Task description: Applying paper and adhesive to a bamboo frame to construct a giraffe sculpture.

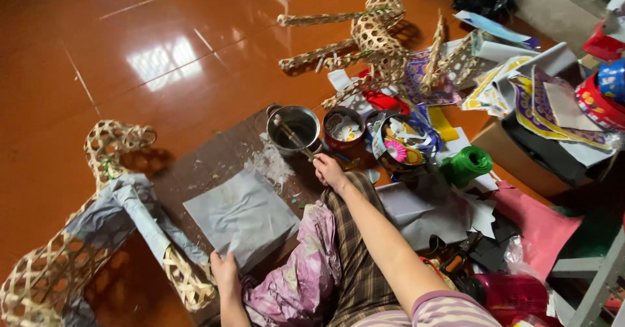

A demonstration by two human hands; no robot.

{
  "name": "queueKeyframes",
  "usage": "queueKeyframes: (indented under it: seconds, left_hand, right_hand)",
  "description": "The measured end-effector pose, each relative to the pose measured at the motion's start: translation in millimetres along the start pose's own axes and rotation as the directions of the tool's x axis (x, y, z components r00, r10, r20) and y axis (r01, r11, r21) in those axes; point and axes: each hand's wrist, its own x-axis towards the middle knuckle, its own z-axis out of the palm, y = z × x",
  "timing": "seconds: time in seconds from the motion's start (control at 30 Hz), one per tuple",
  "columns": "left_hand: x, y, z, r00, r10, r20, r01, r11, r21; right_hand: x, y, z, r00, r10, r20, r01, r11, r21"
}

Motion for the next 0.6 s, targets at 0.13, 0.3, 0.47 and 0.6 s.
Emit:
queueKeyframes:
  seconds: [0.13, 0.3, 0.47, 0.6]
  left_hand:
    - [15, -22, 2, 0.998, -0.052, -0.026, 0.053, 0.998, 0.026]
    - [16, -35, 20, 0.995, -0.075, -0.071, 0.081, 0.993, 0.083]
    - [26, -44, 23, 0.99, -0.108, -0.094, 0.117, 0.988, 0.105]
    - [35, -77, 28, 0.995, -0.033, -0.092, 0.048, 0.985, 0.166]
  right_hand:
    - [-5, 2, 0, 0.998, 0.038, 0.051, -0.041, 0.998, 0.055]
    - [-16, 25, 14, 1.0, -0.01, 0.005, 0.011, 0.978, -0.21]
    - [-104, -68, 78, 0.969, 0.084, 0.233, 0.124, 0.651, -0.749]
    - [-126, -82, 110, 0.88, 0.306, 0.364, 0.36, 0.071, -0.93]
